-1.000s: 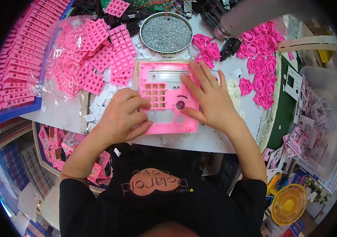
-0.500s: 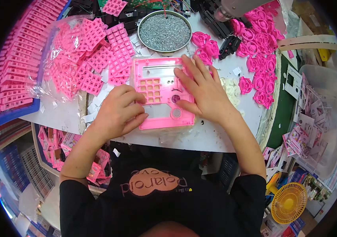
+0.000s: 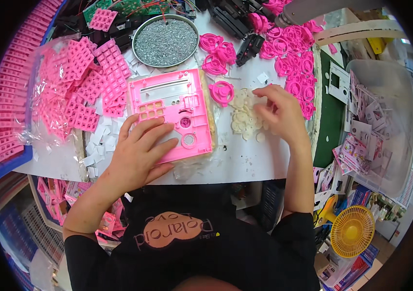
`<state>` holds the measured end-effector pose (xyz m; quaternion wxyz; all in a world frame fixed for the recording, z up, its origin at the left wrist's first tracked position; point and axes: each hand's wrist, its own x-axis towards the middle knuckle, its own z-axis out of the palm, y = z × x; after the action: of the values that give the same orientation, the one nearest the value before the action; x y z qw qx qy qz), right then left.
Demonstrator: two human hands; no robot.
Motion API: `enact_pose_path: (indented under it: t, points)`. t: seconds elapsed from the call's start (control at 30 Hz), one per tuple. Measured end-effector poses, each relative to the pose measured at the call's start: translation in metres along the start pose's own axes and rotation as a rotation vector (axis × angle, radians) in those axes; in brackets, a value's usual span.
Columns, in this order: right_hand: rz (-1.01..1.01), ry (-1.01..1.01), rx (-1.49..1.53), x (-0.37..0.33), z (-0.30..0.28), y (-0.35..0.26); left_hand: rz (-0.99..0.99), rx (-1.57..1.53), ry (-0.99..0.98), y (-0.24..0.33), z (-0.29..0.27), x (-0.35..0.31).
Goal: Assemble a toy cash register by installing buttons, a circuit board, and securing the housing with an electric screwdriver.
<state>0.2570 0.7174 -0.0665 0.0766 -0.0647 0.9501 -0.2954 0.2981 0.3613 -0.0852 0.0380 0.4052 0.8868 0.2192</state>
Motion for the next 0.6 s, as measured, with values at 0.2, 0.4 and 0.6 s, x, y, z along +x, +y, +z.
enact_pose_path:
  t: [0.2, 0.4, 0.6]
  points:
    - [-0.031, 0.102, -0.151, 0.007, 0.022, -0.001, -0.005, -0.066, 0.039, 0.004, -0.005, 0.004]
    - [-0.182, 0.168, 0.196, 0.001, 0.036, -0.05, -0.345, -0.704, 0.133, 0.019, -0.012, 0.019]
    - [-0.507, 0.095, 0.188, -0.021, 0.05, -0.097, -0.378, -0.89, 0.021, 0.026, -0.02, 0.035]
